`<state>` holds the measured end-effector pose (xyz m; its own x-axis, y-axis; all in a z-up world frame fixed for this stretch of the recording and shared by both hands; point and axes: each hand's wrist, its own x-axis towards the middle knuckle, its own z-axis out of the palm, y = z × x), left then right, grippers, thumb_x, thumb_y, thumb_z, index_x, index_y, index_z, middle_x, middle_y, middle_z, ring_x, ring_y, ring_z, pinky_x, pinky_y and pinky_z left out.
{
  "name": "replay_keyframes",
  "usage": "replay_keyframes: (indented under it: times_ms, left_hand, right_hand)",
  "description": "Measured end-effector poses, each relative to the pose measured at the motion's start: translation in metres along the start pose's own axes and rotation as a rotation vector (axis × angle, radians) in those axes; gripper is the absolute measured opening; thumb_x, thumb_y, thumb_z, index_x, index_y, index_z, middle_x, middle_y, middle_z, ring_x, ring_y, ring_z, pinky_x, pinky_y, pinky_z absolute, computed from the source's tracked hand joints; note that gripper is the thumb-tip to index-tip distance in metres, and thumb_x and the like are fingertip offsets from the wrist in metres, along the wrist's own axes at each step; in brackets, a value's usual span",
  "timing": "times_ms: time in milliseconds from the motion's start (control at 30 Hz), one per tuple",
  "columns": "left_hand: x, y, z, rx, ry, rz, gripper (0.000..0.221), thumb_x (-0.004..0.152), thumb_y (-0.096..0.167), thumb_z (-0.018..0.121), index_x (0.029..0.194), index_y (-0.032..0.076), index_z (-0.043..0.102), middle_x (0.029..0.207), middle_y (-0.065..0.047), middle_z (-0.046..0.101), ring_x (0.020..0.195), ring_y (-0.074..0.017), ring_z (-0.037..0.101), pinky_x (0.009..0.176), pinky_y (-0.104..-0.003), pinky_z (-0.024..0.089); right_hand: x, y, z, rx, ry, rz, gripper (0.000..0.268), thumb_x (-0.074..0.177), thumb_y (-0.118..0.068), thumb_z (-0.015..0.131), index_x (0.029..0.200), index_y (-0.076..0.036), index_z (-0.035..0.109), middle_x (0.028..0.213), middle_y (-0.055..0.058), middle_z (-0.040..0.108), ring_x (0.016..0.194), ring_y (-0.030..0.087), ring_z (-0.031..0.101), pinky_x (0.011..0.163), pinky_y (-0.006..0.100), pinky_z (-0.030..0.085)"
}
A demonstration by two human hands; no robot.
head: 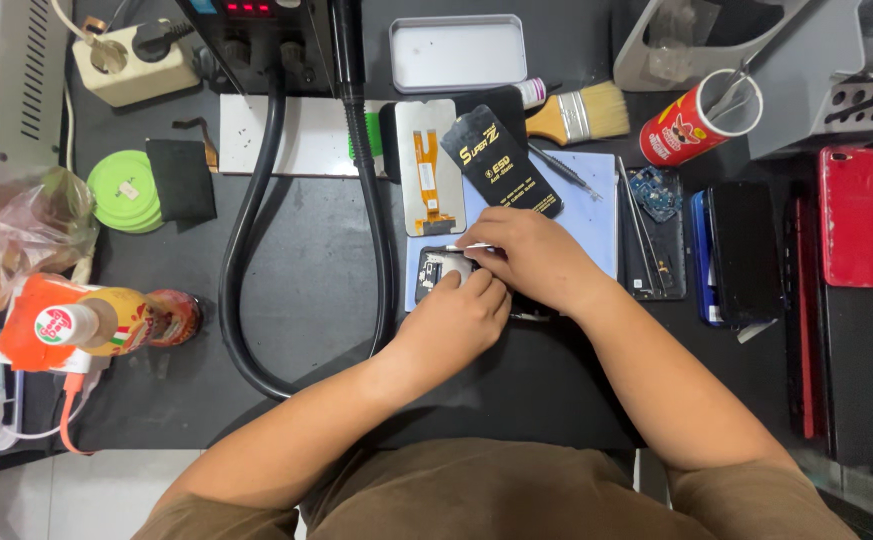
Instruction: The person scrapes adhesive residue from the back of a smartphone screen using a metal spudger. They then peel protective film from a replacement screen and apply a strip of adhesive tape to its edge.
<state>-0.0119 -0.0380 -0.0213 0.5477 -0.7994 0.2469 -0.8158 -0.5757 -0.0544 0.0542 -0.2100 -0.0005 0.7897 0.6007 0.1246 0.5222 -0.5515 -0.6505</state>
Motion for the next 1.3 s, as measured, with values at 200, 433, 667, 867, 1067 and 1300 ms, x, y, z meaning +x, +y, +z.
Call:
replay_keyframes:
  times_ms: [200, 433, 667, 867, 1067, 1300]
  left_hand:
    - [0.000, -0.001, 0.002, 0.011, 0.040, -0.009, 0.021, 0.078, 0.016, 0.066, 0.096, 0.007, 0.073, 0.092, -0.005, 0.066, 0.092, -0.0195, 0.062, 0.067, -0.032, 0.051]
    - [-0.004, -0.003, 0.001, -0.025, 0.110, -0.027, 0.036, 0.081, 0.015, 0.065, 0.114, 0.001, 0.072, 0.096, -0.003, 0.066, 0.093, -0.0172, 0.061, 0.066, -0.030, 0.050]
    - [-0.005, -0.006, 0.000, -0.052, 0.126, -0.022, 0.038, 0.081, 0.014, 0.065, 0.117, 0.001, 0.072, 0.107, -0.004, 0.069, 0.095, -0.0172, 0.062, 0.067, -0.029, 0.050]
    - [-0.002, -0.007, 0.000, -0.091, 0.123, -0.019, 0.040, 0.080, 0.015, 0.065, 0.118, 0.001, 0.071, 0.111, -0.005, 0.069, 0.097, -0.0185, 0.062, 0.070, -0.030, 0.050]
    - [-0.002, -0.008, 0.000, -0.099, 0.109, -0.010, 0.041, 0.081, 0.015, 0.065, 0.119, 0.001, 0.071, 0.112, -0.005, 0.070, 0.096, -0.0189, 0.062, 0.070, -0.031, 0.050]
    - [-0.001, -0.009, 0.001, -0.093, 0.114, -0.004, 0.042, 0.081, 0.015, 0.065, 0.120, 0.002, 0.071, 0.113, -0.005, 0.069, 0.095, -0.0194, 0.062, 0.071, -0.032, 0.050]
  right_hand:
    - [-0.001, -0.001, 0.000, -0.061, -0.010, 0.064, 0.011, 0.087, -0.014, 0.072, 0.097, -0.010, 0.074, 0.095, 0.006, 0.071, 0.089, 0.030, 0.070, 0.074, 0.040, 0.056]
    - [-0.025, 0.001, -0.009, -0.077, 0.044, 0.120, 0.015, 0.087, -0.017, 0.074, 0.101, -0.011, 0.075, 0.095, 0.006, 0.071, 0.088, 0.030, 0.070, 0.073, 0.038, 0.056]
    - [-0.059, -0.002, -0.026, -0.071, 0.146, 0.181, 0.013, 0.088, -0.015, 0.075, 0.101, -0.011, 0.076, 0.095, 0.004, 0.072, 0.080, 0.023, 0.071, 0.067, 0.032, 0.057]
    - [-0.062, 0.010, -0.018, -0.075, 0.354, 0.150, 0.012, 0.088, -0.009, 0.077, 0.100, -0.007, 0.075, 0.095, 0.004, 0.073, 0.066, 0.016, 0.068, 0.060, 0.027, 0.054]
    - [-0.062, 0.020, -0.007, -0.182, 0.426, 0.027, 0.013, 0.086, -0.010, 0.079, 0.099, -0.008, 0.075, 0.093, 0.005, 0.072, 0.074, 0.020, 0.070, 0.065, 0.031, 0.056]
    - [-0.069, 0.008, -0.024, -0.211, 0.363, 0.035, 0.014, 0.086, -0.011, 0.077, 0.099, -0.010, 0.074, 0.096, 0.004, 0.073, 0.080, 0.022, 0.072, 0.069, 0.032, 0.058]
